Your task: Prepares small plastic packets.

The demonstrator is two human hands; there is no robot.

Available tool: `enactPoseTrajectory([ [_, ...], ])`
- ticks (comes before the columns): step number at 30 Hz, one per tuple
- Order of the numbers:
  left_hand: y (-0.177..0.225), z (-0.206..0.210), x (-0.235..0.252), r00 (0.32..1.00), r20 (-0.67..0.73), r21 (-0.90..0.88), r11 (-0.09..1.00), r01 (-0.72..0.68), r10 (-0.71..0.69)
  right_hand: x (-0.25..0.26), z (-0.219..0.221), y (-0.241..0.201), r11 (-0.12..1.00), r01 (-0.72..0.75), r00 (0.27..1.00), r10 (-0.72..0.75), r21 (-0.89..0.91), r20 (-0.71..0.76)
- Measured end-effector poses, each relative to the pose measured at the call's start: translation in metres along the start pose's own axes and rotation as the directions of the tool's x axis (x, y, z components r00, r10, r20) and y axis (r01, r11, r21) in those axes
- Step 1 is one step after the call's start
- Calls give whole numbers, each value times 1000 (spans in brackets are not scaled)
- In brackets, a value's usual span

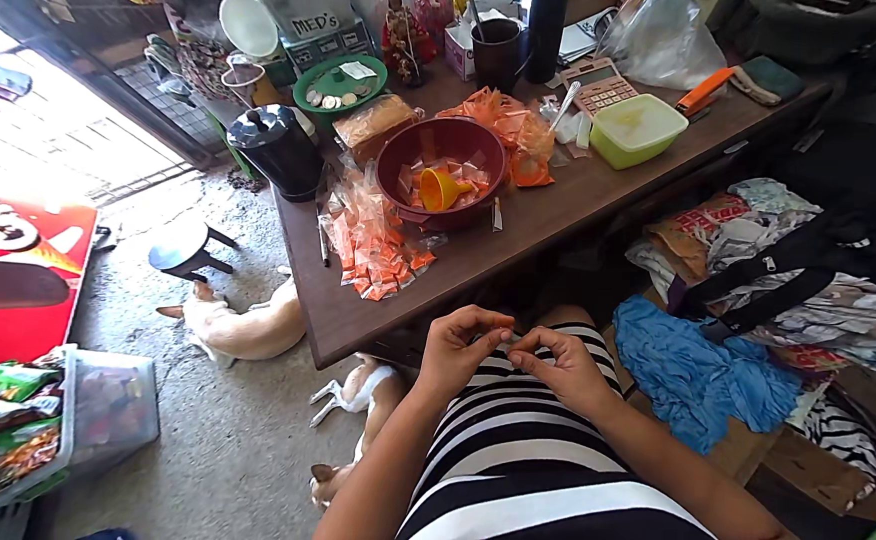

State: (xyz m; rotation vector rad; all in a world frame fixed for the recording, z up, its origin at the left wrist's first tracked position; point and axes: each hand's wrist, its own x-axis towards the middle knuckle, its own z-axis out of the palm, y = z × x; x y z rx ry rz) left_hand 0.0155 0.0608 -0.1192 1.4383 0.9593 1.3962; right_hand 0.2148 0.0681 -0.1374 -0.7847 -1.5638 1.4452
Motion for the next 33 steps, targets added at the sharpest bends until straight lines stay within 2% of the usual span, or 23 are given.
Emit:
enactPoseTrajectory([
  [3,2,-1,0,1000,15,-18,1000,-2,2,-3,-1,2,999,-4,1000,4,-33,-7],
  [7,9,-9,0,991,107,42,997,70,-74,-4,0,5,998,-16,1000,14,-64,-26],
  [10,5,-14,-2,988,148,77,996,41,-52,-2,-2,7,996,-14,999,10,-91,-39],
  [15,4,-7,-5,999,51,126,992,1,-7,0,-2,8,993,-21,999,16,-115,-45],
  [19,2,-5,-4,999,42,156,988,-19,13,-1,-2,9,989,-5,998,-4,-147,-55],
  [27,3,-16,-1,987,161,122,992,-40,20,0,-8,13,968,26,995,-49,-249,-85],
  [30,1,-15,-2,992,117,161,985,-57,38,0,-8,14,959,42,995,-67,-281,-80],
  [33,1,-10,-4,999,35,182,983,-17,11,0,-7,13,954,52,994,-78,-295,-77],
])
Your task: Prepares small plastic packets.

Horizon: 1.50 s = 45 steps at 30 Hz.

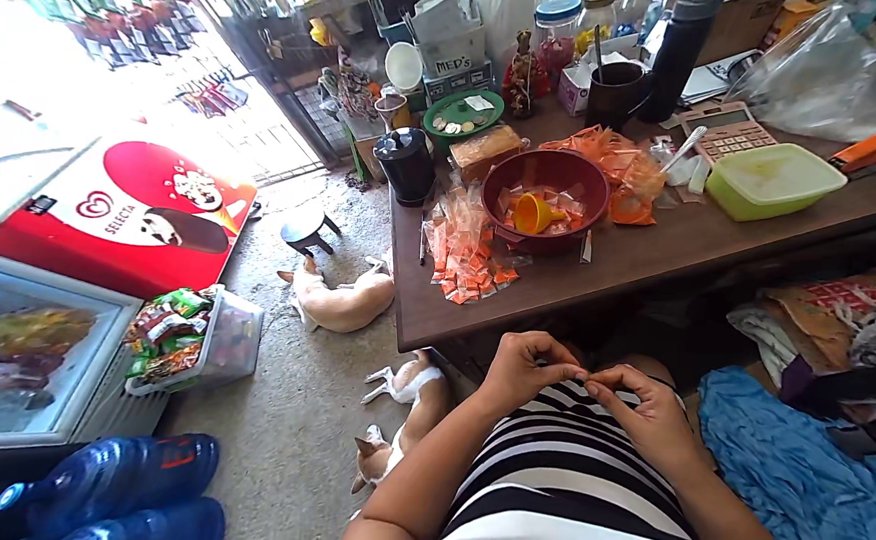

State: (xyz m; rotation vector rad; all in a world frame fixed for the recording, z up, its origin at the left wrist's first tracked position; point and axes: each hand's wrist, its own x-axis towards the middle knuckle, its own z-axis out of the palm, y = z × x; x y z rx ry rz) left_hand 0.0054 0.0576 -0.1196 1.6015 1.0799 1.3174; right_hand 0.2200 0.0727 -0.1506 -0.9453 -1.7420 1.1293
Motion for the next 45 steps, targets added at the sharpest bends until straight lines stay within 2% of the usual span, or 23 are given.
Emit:
enactPoseTrajectory([
  [2,-1,1,0,1000,-9,-2,1000,20,-20,-1,0,1,1000,10,1000,-10,-16,-4],
  [6,-2,-2,1,995,83,7,998,-64,64,-1,-1,2,999,24,1000,-25,-40,-4],
  [8,-2,-3,1,994,82,13,998,-69,68,-1,-2,1,999,35,999,-35,-40,-2],
  [12,-3,1,-2,999,-6,-17,999,33,-34,-2,-3,-3,999,27,1000,-27,-28,12],
  [15,-3,1,-4,991,-64,-107,989,106,-114,-2,-4,-9,998,-30,999,28,57,40],
  [20,3,1,-2,979,24,-239,949,204,-204,-1,-5,-13,973,-101,994,92,209,52],
  [27,1,10,-1,984,80,-315,932,178,-161,-3,-4,-11,959,-117,993,104,259,64],
  [37,-8,11,-3,1000,16,-167,986,9,-6,-5,-4,-12,963,-122,991,106,239,80],
  [45,-5,-1,-5,988,127,-151,983,105,-86,-5,-3,-9,966,-152,988,142,209,64],
])
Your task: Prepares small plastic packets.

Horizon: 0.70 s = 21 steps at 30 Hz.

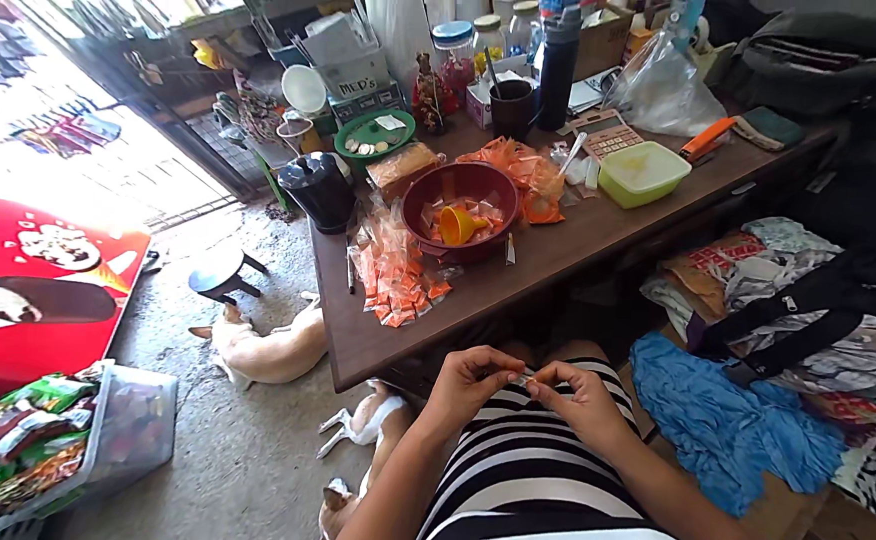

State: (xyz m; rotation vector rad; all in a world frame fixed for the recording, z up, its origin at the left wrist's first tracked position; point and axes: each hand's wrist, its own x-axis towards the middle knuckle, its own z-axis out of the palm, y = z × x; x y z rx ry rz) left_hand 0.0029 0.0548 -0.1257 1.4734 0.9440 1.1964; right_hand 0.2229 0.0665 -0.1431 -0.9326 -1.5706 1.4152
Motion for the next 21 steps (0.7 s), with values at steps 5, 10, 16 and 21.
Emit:
enactPoseTrajectory([
  [5,-1,-2,-3,998,-29,105,993,62,-59,-1,1,5,999,22,1000,-22,-40,3],
  [10,-3,2,-3,1000,-20,209,978,-16,21,-2,1,8,995,46,999,-44,-93,20],
  [16,-4,4,-7,999,10,70,997,33,-34,-2,1,9,990,67,998,-65,-126,26],
  [21,-8,2,-11,1000,-25,64,998,-10,12,-3,1,9,989,80,997,-77,-125,31],
])
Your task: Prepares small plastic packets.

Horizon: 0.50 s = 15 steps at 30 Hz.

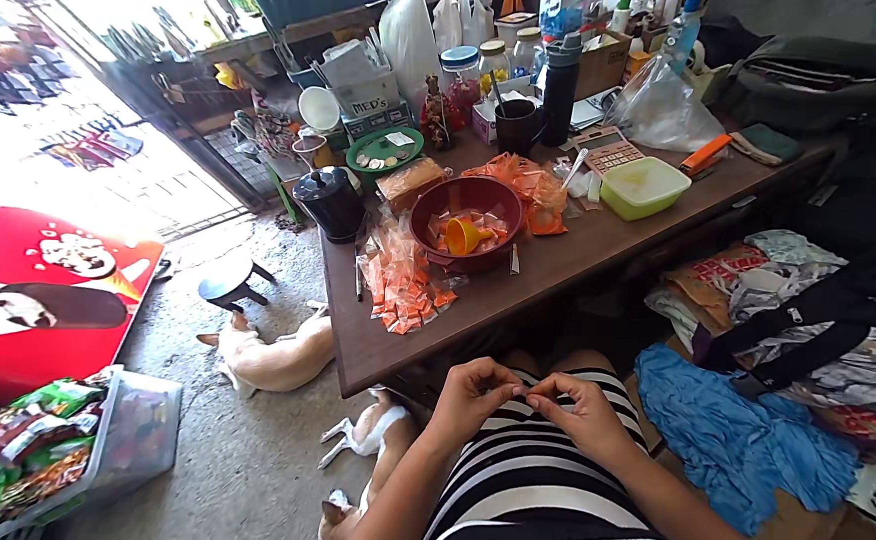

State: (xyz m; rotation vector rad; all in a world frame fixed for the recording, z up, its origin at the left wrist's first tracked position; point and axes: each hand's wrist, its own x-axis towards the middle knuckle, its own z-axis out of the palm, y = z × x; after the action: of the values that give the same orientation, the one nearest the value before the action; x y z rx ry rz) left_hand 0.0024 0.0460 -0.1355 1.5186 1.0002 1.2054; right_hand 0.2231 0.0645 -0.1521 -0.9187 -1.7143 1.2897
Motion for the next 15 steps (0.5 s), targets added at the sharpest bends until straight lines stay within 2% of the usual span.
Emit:
enactPoseTrajectory([
  [8,2,-4,-4,998,-18,132,990,-54,57,0,2,2,999,18,1000,-18,-27,10],
  [13,9,0,-3,993,-86,155,986,-65,79,-1,3,-2,999,16,1000,-16,-28,-1],
  [15,9,-1,-3,992,-67,167,982,-92,105,-2,4,-1,1000,14,1000,-15,-27,-11],
])
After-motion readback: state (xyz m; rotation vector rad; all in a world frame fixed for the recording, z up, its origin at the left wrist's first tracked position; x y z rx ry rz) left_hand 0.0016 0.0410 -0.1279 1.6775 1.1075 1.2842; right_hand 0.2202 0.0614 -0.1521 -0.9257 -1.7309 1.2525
